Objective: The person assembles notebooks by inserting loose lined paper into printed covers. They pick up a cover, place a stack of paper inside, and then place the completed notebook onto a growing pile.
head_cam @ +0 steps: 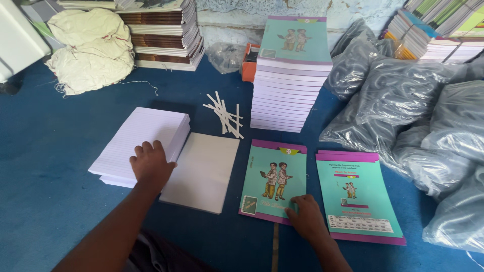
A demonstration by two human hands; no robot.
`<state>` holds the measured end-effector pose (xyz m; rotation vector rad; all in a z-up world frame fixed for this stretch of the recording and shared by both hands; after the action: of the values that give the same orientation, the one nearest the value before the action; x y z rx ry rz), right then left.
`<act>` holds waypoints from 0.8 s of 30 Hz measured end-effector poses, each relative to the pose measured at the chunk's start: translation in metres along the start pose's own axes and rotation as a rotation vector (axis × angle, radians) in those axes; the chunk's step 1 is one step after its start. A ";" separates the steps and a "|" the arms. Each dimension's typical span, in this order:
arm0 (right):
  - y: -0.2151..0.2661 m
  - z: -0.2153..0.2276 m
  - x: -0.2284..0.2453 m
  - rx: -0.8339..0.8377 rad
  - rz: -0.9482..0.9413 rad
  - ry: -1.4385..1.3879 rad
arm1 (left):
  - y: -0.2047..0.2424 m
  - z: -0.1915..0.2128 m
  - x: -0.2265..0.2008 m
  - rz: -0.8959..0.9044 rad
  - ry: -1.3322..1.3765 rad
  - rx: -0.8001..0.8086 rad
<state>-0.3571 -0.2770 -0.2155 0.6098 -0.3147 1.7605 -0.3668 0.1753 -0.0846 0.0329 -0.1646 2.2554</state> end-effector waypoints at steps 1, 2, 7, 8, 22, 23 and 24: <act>0.000 0.000 0.000 0.002 -0.002 0.001 | -0.003 0.001 0.004 0.009 -0.011 0.001; -0.001 -0.001 0.001 0.004 -0.003 0.001 | -0.007 -0.003 0.009 0.032 -0.018 0.042; -0.002 -0.002 -0.001 0.019 -0.006 0.035 | -0.014 -0.027 0.028 0.142 0.029 0.171; -0.001 -0.002 -0.001 0.013 -0.003 0.028 | -0.013 -0.030 0.029 0.132 0.023 0.160; -0.002 0.000 -0.001 -0.024 0.007 -0.010 | -0.032 -0.031 0.033 -0.004 0.050 0.200; -0.002 0.000 -0.001 -0.021 0.006 -0.003 | -0.033 -0.032 0.035 0.004 0.068 0.217; -0.002 0.000 -0.001 -0.019 0.005 0.004 | -0.034 -0.032 0.037 0.012 0.085 0.234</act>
<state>-0.3554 -0.2774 -0.2165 0.5925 -0.3302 1.7618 -0.3626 0.2294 -0.1101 0.0605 0.1450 2.2729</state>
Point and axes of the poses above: each hand's wrist, its own y-axis away from the middle knuckle, its own z-axis out of the back of the hand, x = y × z, the point moved 10 cm from there along -y, towards the middle knuckle, and after that the axes turned 11 degrees about z, right-handed, at the moved point
